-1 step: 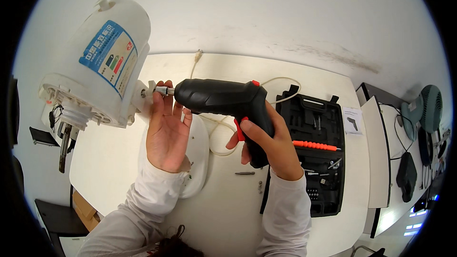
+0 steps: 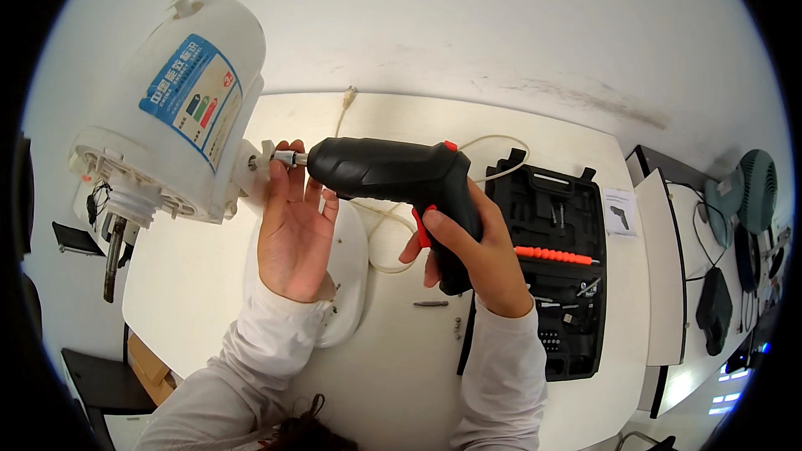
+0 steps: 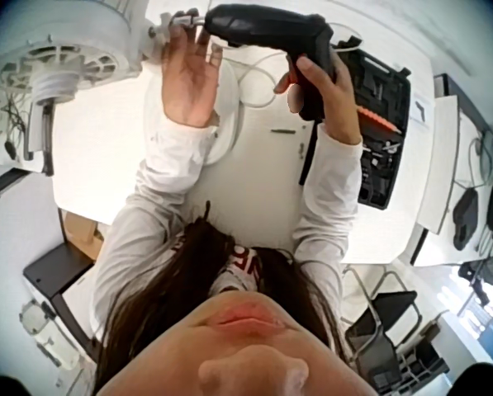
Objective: The person uses a cordless electric screwdriver to tighten screws on the motor housing of a white pedestal fan. They repeatedly remove and reinsert screws, adjusting the fan head while working at a white table.
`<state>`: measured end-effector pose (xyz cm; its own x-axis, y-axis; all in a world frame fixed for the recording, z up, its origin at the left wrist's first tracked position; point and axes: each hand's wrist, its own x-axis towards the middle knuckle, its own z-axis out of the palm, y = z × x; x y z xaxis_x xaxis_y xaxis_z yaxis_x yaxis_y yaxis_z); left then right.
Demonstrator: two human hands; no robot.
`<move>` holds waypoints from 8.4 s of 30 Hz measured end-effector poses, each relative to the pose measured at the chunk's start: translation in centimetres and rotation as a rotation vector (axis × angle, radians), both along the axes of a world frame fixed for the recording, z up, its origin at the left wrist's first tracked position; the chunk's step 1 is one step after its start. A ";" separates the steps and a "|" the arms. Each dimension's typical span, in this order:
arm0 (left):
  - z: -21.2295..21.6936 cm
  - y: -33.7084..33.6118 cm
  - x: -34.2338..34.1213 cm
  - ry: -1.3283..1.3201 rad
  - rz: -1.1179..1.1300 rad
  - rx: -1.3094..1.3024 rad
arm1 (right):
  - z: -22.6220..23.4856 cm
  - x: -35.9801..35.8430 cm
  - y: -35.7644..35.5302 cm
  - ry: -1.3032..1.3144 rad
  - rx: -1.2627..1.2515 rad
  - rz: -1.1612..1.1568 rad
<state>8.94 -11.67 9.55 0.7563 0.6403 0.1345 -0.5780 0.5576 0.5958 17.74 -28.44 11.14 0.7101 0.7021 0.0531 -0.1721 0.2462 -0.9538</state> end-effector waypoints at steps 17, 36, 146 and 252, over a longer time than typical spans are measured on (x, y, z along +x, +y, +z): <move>0.2 -0.2 -0.1 -0.001 0.001 -0.028 | 0.0 -0.2 -0.1 -0.074 0.055 0.013; 0.4 -1.0 -0.1 -0.021 -0.103 -0.013 | -0.2 0.0 -0.1 -0.089 0.007 -0.002; -6.2 12.3 -5.4 0.279 0.063 0.738 | -1.0 0.0 0.4 -0.088 -0.005 -0.052; -6.5 12.3 -5.4 0.321 0.028 0.789 | -1.0 0.1 -0.3 -0.104 -0.009 -0.087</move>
<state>3.57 0.58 3.01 0.8193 0.4682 0.3310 -0.3223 -0.1013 0.9412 17.84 -28.70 10.16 0.7592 0.6390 0.1237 -0.0504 0.2472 -0.9676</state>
